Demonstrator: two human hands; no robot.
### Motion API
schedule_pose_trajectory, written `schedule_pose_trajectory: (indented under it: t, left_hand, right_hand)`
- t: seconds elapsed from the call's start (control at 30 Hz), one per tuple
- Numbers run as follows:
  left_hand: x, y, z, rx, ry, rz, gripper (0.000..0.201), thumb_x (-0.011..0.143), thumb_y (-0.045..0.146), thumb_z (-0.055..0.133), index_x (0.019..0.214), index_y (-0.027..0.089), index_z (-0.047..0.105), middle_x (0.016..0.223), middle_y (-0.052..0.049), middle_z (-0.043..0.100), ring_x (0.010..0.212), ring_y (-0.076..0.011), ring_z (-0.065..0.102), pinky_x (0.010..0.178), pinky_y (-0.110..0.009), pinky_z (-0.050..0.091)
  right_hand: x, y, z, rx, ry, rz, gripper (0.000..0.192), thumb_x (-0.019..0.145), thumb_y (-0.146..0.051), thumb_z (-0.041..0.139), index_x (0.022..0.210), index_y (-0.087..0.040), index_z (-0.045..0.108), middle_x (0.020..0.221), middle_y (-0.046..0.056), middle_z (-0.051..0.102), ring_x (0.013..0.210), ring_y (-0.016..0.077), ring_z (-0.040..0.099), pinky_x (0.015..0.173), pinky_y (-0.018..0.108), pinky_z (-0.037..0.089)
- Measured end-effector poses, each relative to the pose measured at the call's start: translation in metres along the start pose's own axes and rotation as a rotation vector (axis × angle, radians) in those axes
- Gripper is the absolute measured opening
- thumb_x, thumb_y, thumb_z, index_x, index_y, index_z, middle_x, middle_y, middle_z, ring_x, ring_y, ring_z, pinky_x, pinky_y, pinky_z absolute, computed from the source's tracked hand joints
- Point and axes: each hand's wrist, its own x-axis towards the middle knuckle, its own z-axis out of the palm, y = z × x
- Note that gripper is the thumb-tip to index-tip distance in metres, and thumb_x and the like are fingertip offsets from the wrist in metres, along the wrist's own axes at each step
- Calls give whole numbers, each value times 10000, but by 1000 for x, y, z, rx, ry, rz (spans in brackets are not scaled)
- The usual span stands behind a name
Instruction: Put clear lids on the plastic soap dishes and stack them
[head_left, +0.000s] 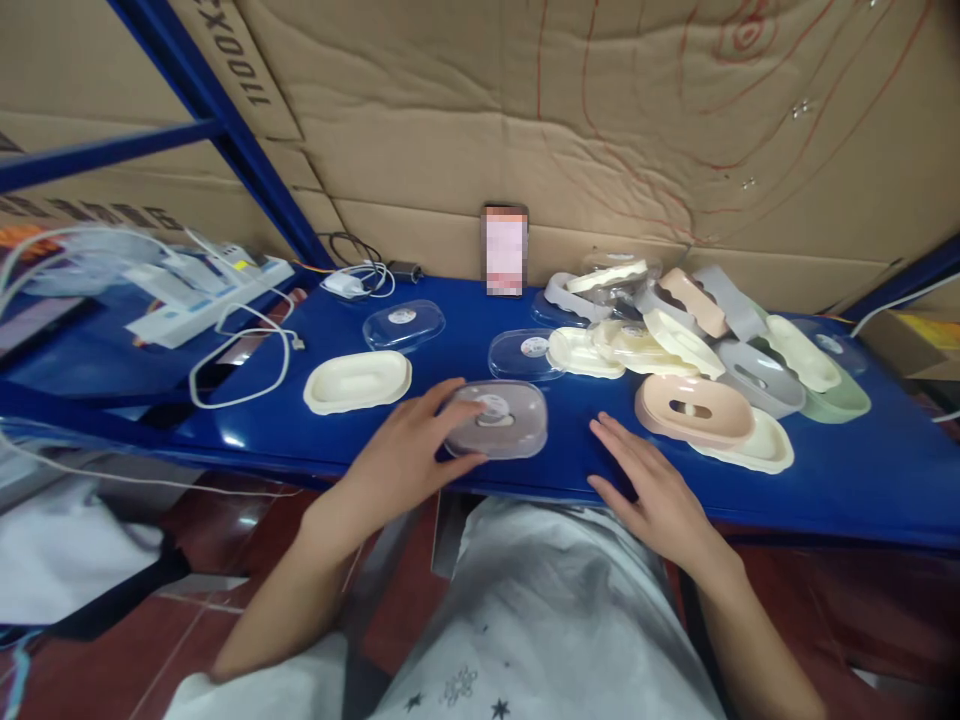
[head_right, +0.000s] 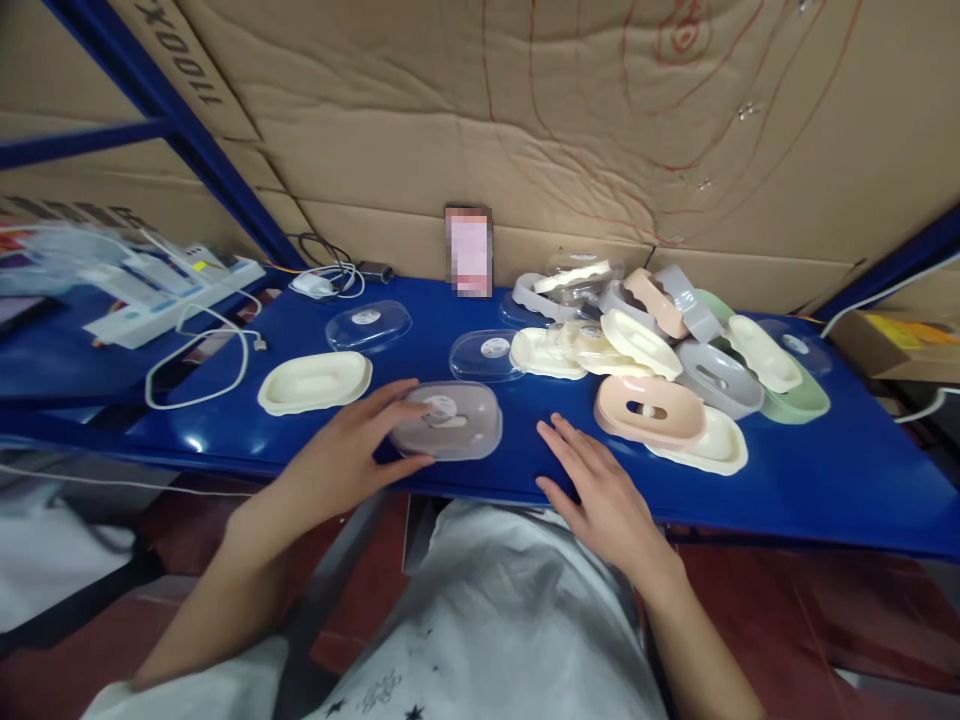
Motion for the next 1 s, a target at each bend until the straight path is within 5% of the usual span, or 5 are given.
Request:
schedule_pose_trajectory:
  t: [0.23,0.47,0.77,0.9,1.0]
  left_hand:
    - [9,-36,-21,344,131,-143,487,1014,441,676,1474,294,619,1628,-191,498,1467,-463,524,1129,-666,486]
    - [60,-55,-11,409,103,-194,532,1063,363,524,1588,275,548,1544,-191,598,1392,-457,570,1202,-741,306]
    - [118,-77,-16,485,-24,-319,629,1070,461,521,1656,244,450,1602,-219,500,1442,-467,499,1196,-681,328]
    - [103,-72,-40,448,-5,-308,697,1102,528,470,1713,234,306,1722,-208,354,1541,-436,402,1211,-662,356]
    - [53,-77,-57,435,79,-346,615,1109,530,439,1644,226,422,1634,-166,494,1509,-415,466,1225,-660,371]
  right_hand:
    - [1,5,5,-26,7,-71,452,1101,-384,575,1546,-309,595,1589,55,620,1499,303,569,1247,607,497]
    - [1,4,3,-22,3,-65,407,1105,-384,565,1495,-297,644,1581,59,627,1498,300,572,1250,604,497]
    - [0,2,4,-50,97,-137,382,1095,-314,589,1470,-277,651,1576,76,629,1471,289,592,1221,560,520]
    - [-2,11,-7,-238,395,-67,425,1054,-273,653,1477,-244,633,1602,134,595,1509,339,542,1248,587,429]
    - [-4,24,-13,-421,502,117,463,1054,-319,662,1500,-210,609,1523,167,658,1451,387,588,1248,644,351]
